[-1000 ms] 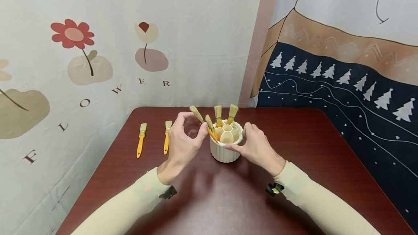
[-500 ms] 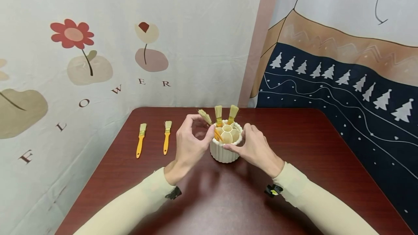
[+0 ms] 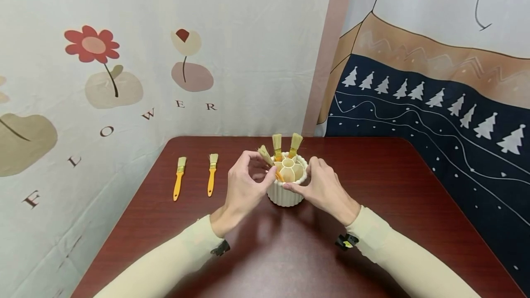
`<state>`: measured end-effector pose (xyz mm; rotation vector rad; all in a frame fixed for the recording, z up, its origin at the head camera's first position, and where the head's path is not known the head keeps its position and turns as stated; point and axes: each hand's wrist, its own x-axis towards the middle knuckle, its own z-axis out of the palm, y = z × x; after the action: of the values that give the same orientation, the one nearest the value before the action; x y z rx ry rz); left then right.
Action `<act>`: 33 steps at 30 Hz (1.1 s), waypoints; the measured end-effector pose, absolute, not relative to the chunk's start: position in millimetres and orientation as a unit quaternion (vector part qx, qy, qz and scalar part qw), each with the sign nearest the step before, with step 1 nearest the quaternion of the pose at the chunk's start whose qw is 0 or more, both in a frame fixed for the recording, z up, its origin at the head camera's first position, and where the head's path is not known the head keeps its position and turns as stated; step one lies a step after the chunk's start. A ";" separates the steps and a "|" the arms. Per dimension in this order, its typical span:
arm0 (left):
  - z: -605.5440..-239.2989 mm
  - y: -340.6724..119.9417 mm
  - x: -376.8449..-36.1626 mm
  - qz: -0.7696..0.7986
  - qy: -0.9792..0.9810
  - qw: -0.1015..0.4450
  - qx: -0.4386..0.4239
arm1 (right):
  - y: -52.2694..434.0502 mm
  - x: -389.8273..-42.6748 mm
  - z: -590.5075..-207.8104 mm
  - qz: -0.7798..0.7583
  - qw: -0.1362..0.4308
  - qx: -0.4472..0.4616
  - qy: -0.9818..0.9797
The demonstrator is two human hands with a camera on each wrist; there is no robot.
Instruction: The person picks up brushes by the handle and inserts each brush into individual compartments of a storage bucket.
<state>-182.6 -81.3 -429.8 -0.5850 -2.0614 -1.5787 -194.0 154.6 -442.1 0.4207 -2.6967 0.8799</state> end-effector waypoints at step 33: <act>-447.6 -78.7 -182.9 -0.518 -0.803 0.209 -0.210 | 152.5 -192.4 -441.9 0.304 0.140 0.141 -0.932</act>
<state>-182.9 -78.7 -447.6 -0.5851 -2.2328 -1.4406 -192.4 152.5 -441.9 0.4076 -2.6928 0.8785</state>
